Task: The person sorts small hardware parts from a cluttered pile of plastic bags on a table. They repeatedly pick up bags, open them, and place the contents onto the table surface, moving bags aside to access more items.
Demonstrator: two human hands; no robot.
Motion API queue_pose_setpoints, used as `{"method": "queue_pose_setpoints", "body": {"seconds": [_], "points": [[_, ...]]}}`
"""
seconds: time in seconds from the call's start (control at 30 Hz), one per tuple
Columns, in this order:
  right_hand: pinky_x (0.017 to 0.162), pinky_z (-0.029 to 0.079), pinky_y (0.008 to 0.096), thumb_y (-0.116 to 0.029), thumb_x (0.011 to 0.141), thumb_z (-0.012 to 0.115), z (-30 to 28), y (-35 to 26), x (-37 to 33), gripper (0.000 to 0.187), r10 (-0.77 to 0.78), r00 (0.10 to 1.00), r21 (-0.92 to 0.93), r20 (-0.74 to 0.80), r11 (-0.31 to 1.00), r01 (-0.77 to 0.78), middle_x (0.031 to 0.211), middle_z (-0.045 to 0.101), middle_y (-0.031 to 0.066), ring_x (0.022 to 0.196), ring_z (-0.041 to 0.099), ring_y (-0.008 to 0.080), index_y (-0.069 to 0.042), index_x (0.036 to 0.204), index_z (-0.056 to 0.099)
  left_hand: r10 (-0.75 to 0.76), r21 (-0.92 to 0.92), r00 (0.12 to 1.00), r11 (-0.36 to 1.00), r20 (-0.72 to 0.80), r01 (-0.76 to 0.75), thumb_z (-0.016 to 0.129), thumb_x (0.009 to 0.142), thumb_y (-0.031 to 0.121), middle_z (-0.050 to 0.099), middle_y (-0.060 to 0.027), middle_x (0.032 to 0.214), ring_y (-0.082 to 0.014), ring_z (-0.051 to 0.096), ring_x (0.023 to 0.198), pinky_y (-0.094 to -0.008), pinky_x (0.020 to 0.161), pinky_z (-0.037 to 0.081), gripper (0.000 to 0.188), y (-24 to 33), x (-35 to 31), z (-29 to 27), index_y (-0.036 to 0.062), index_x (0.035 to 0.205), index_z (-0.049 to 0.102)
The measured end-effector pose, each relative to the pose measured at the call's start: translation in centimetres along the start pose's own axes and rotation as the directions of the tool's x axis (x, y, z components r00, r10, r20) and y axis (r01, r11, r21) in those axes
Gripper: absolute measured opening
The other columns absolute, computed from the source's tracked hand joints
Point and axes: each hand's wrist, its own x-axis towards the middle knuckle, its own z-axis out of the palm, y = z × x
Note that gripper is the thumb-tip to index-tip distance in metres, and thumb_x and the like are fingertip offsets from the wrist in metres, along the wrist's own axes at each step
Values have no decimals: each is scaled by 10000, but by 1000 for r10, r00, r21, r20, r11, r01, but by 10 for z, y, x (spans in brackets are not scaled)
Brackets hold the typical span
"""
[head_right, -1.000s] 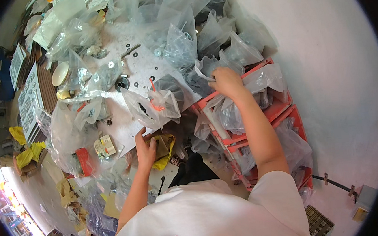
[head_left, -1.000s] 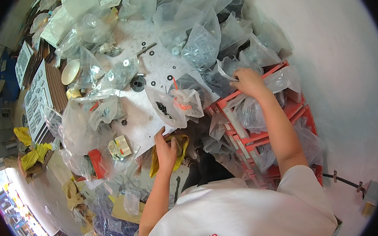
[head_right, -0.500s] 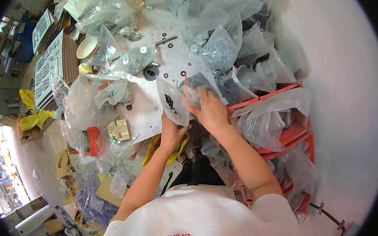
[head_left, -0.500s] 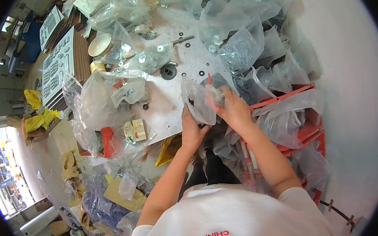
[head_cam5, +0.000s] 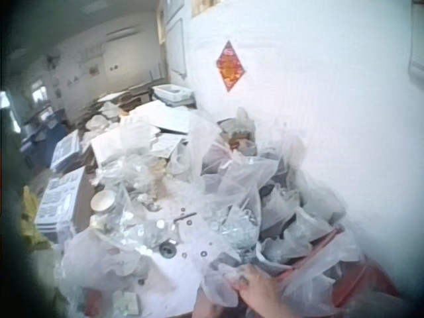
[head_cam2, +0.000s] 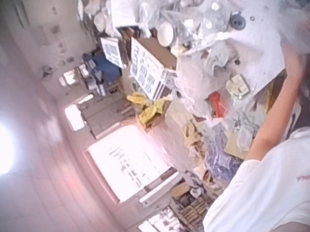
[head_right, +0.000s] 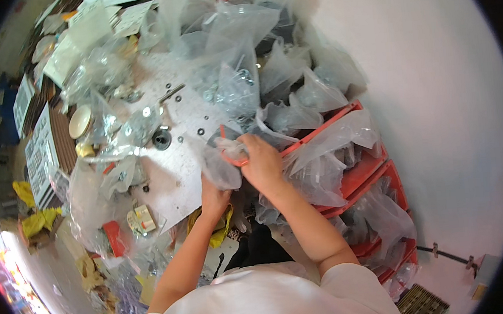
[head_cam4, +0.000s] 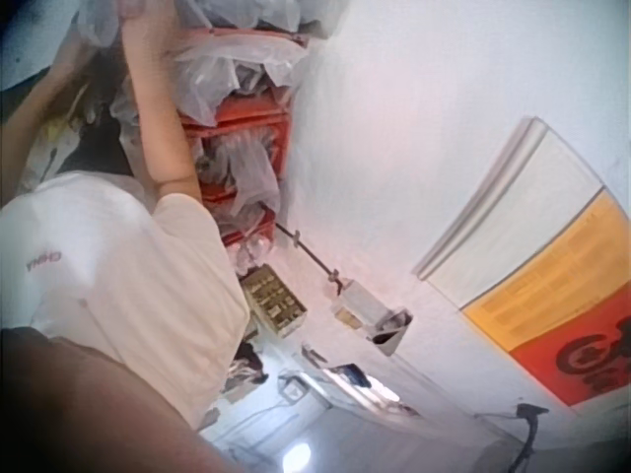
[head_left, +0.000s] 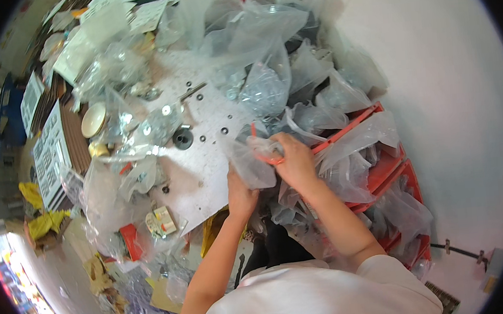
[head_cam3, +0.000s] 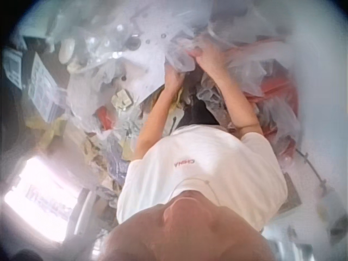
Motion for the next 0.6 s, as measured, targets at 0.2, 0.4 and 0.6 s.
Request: {"method": "queue_pose_setpoints", "body": {"seconds": [0.2, 0.4, 0.6], "points": [[818, 596, 455, -167, 928, 650, 11, -16, -28, 594, -14, 990, -31, 143, 999, 18, 1106, 710, 165, 1044, 684, 343, -56, 1483, 470, -117, -131, 991, 983, 69, 126, 638, 911, 29, 612, -257, 1340, -436, 598, 1223, -468, 1040, 474, 528, -1, -5, -3, -27, 1423, 520], [768, 600, 418, -145, 908, 645, -1, -9, -39, 656, -28, 997, 121, 74, 992, 19, 1059, 720, 151, 996, 675, 323, -10, 1514, 433, -351, 214, 930, 906, -107, 366, 667, 912, 88, 613, -234, 1362, -436, 601, 1210, -461, 1026, 483, 578, -2, -10, -13, -10, 1456, 499], [770, 586, 432, -185, 955, 674, -14, -4, -37, 482, 6, 989, 195, 145, 980, -34, 1041, 702, 123, 968, 691, 315, -96, 1411, 546, -198, 190, 960, 969, 198, 161, 732, 886, 147, 605, -218, 1377, -429, 593, 1230, -488, 1061, 461, 601, -36, -29, -33, 19, 1435, 524]]}}
